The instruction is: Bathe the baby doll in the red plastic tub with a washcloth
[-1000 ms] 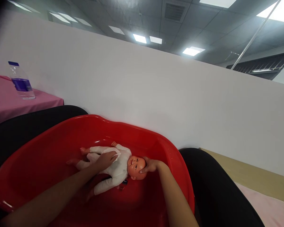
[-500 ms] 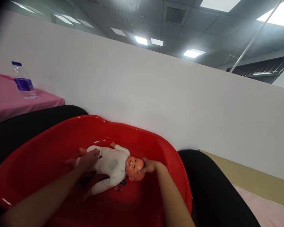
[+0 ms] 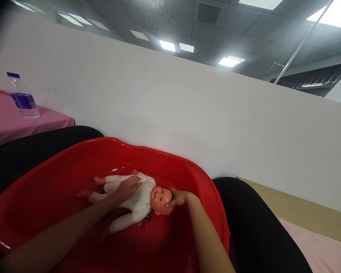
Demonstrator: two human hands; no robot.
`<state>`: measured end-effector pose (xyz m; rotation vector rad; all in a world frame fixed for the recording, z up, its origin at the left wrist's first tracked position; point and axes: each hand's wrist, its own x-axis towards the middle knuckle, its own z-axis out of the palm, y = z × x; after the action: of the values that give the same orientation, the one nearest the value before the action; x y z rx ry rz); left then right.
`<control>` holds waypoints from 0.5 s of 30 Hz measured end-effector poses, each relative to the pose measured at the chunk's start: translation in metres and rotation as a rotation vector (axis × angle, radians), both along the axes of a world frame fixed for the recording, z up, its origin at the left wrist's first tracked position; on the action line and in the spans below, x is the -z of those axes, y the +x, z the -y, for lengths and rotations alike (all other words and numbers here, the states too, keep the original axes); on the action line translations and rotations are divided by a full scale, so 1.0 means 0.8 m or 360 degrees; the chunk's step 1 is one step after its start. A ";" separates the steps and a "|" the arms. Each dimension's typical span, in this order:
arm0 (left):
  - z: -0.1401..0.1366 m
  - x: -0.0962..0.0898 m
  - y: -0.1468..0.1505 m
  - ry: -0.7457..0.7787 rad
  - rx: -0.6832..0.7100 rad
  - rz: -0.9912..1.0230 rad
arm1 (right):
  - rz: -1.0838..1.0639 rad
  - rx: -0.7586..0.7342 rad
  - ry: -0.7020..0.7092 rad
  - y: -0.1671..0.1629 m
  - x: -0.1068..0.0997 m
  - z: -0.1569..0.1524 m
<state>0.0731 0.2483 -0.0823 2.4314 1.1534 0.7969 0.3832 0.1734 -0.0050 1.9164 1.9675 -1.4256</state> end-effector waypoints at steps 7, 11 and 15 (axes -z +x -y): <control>0.005 0.029 0.011 -0.0010 0.0298 -0.0136 | -0.0034 0.0050 -0.0010 -0.003 -0.002 0.003; -0.013 0.024 -0.006 -0.0086 0.0099 -0.0169 | 0.0054 -0.0051 0.0001 0.001 -0.003 0.001; -0.030 0.026 -0.031 -0.0177 -0.0140 -0.0210 | 0.0072 -0.0071 0.0006 0.003 -0.003 0.000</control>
<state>0.0484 0.2724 -0.1034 2.3855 1.3247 0.5873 0.3856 0.1734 -0.0028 1.8762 1.9815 -1.3565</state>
